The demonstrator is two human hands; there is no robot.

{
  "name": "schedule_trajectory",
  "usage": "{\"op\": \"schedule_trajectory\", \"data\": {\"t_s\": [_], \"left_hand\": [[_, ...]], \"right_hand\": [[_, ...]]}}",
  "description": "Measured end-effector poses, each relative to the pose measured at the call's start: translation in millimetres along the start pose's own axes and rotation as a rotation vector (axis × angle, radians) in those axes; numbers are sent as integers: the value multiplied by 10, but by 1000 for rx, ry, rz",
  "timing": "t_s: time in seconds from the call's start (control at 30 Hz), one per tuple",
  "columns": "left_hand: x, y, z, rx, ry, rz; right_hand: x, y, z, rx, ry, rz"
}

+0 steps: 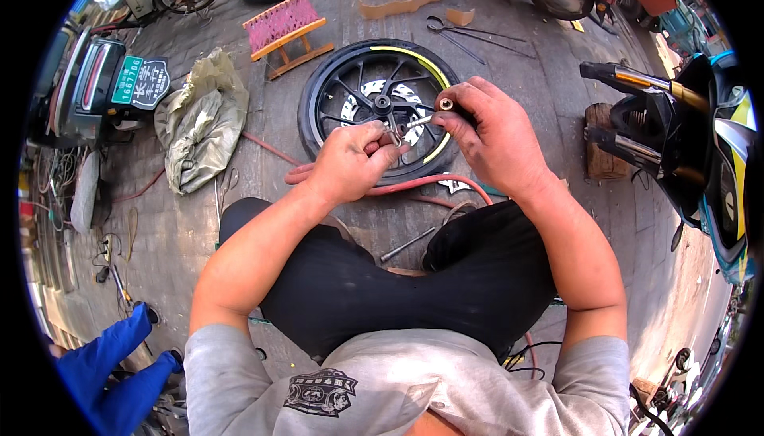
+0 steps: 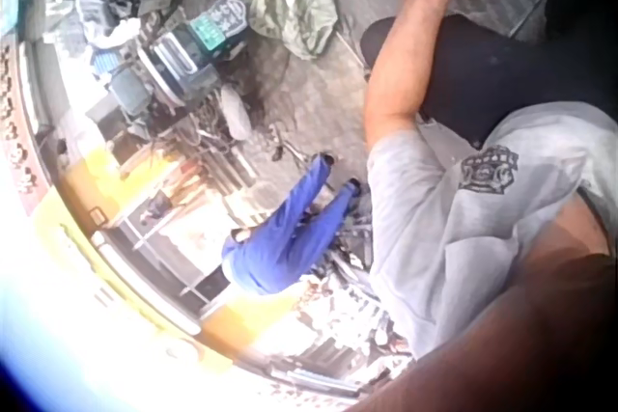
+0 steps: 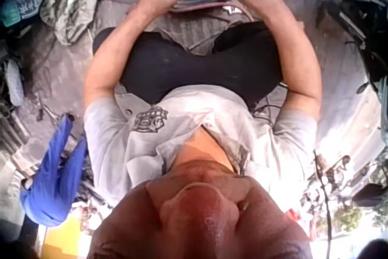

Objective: The person uses a pry bar and hands to remove a tire from a rim, then installs a new valve stem and handles small parts for the wheel assembly.

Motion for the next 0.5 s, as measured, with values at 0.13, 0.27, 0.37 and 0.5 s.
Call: {"op": "schedule_trajectory", "data": {"t_s": [0.13,0.27,0.37,0.5], "left_hand": [[120,59,-51,19,-88,152],[77,-24,-75,103,-39,-33],[83,-93,-82,104,-63,3],[72,-160,-101,86,17,-17]], "right_hand": [[-41,113,-29,21,-18,3],[30,140,-79,33,-142,76],[99,154,-97,38,-203,116],[78,202,-87,66,-159,122]]}}
Point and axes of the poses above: each hand's wrist, its own z-axis away from the middle knuckle, its own y-axis out of the palm, x = y × z, the point moved 7 cm from there along -z, towards the middle knuckle, and after that the axes turned 8 degrees about -x, right-handed, at the moved point
